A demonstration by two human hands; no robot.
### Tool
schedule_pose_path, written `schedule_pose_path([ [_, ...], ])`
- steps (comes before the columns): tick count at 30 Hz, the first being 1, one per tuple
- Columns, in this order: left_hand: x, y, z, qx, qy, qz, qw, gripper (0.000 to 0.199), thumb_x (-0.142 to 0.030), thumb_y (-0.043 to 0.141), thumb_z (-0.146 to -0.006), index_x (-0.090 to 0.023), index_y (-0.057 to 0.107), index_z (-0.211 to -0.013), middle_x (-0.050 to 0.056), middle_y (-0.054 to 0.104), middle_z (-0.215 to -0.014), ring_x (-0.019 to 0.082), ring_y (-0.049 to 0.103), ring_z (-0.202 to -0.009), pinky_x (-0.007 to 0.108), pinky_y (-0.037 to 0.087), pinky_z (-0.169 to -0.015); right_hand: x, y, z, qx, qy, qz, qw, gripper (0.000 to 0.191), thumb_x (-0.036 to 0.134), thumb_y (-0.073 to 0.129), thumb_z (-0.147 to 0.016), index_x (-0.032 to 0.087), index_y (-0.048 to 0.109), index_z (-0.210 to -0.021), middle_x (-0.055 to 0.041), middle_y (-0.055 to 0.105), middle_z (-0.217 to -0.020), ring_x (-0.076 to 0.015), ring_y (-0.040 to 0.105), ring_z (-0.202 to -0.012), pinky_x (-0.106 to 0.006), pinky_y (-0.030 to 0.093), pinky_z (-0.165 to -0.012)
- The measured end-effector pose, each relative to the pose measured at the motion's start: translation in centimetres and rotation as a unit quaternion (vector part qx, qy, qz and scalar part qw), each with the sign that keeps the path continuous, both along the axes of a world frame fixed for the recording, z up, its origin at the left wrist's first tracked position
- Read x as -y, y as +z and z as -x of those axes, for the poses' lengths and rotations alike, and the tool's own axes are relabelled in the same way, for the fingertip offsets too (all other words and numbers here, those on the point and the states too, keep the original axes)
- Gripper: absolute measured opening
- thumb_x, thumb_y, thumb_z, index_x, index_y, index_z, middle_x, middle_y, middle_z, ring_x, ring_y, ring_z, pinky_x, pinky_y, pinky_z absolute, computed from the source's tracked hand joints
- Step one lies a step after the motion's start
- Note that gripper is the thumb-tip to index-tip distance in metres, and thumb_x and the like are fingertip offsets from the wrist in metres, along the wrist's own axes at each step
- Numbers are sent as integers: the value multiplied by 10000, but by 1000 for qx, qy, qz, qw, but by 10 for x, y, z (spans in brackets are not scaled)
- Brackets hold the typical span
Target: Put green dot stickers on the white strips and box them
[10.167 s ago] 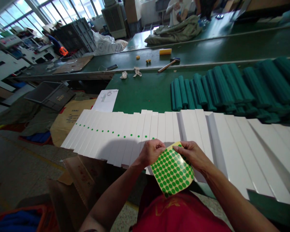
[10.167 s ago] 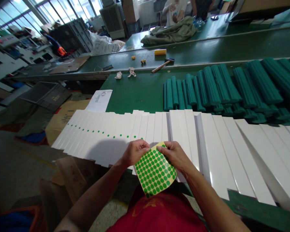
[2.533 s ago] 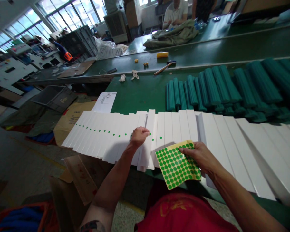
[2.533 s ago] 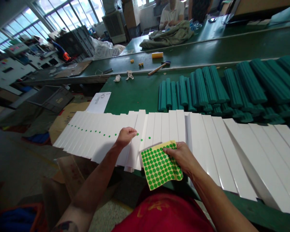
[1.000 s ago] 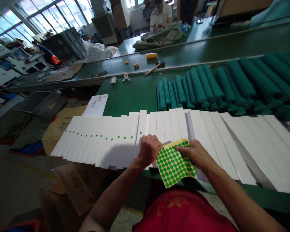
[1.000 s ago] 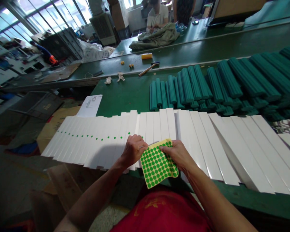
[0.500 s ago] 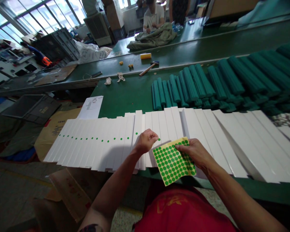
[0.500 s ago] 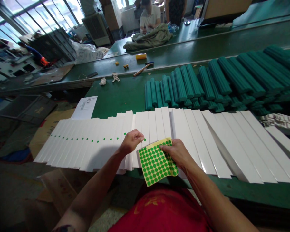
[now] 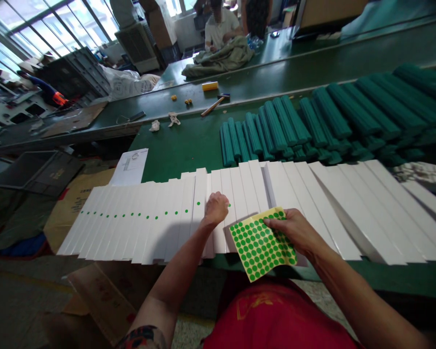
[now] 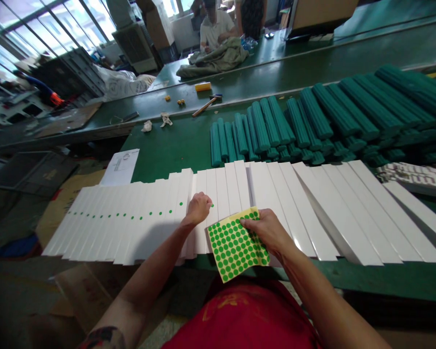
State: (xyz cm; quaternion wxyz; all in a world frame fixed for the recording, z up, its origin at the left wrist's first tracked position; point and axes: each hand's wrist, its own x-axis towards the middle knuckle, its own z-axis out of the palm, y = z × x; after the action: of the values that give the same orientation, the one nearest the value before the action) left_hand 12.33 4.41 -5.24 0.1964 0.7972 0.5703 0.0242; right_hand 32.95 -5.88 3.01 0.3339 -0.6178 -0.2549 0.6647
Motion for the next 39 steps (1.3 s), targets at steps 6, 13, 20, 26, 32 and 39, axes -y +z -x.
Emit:
schedule_pose_path([
  [6,7,11,-6,-30,25,-88,995,179,-246,588,-831,-181,677,-973,81,594,-1012,228,486,-979,336,396,-838,2,-2,-4,-1,-3,-1,1000,171,278,731,-623,116,691,-665,-68,705,-627,-183,638,-537,-269,487,-508],
  [13,23,40,4,188,-46,132,972,273,-320,532,-860,-174,720,-726,15,596,-765,130,556,-736,243,403,-680,1,-1,-8,4,-12,-6,1000,177,288,740,-622,125,688,-665,-62,699,-618,-175,630,-525,-257,480,-493],
  [20,37,58,7,323,-31,168,931,108,-204,634,-737,-166,731,-763,6,605,-769,111,571,-723,222,415,-668,0,-1,-4,15,-32,11,999,196,295,760,-581,128,693,-659,-75,703,-629,-187,635,-531,-272,492,-500],
  [26,40,63,5,314,-49,135,938,82,-157,615,-732,-159,694,-711,6,588,-752,111,552,-716,228,403,-658,2,-1,-2,19,-28,0,999,184,285,745,-588,124,689,-656,-71,702,-627,-182,630,-526,-268,487,-499],
  [32,40,60,3,356,-61,152,920,72,-161,600,-756,-147,663,-722,5,582,-766,111,543,-738,231,404,-683,4,-6,-6,56,-34,2,998,179,286,722,-592,119,683,-643,-65,687,-592,-179,620,-512,-266,475,-483],
  [39,16,32,-14,315,31,132,939,93,-194,589,-759,-152,663,-722,12,612,-785,114,557,-707,236,419,-655,9,-2,-13,62,-37,-3,997,180,295,718,-579,126,671,-620,-60,680,-582,-171,609,-504,-259,460,-476],
])
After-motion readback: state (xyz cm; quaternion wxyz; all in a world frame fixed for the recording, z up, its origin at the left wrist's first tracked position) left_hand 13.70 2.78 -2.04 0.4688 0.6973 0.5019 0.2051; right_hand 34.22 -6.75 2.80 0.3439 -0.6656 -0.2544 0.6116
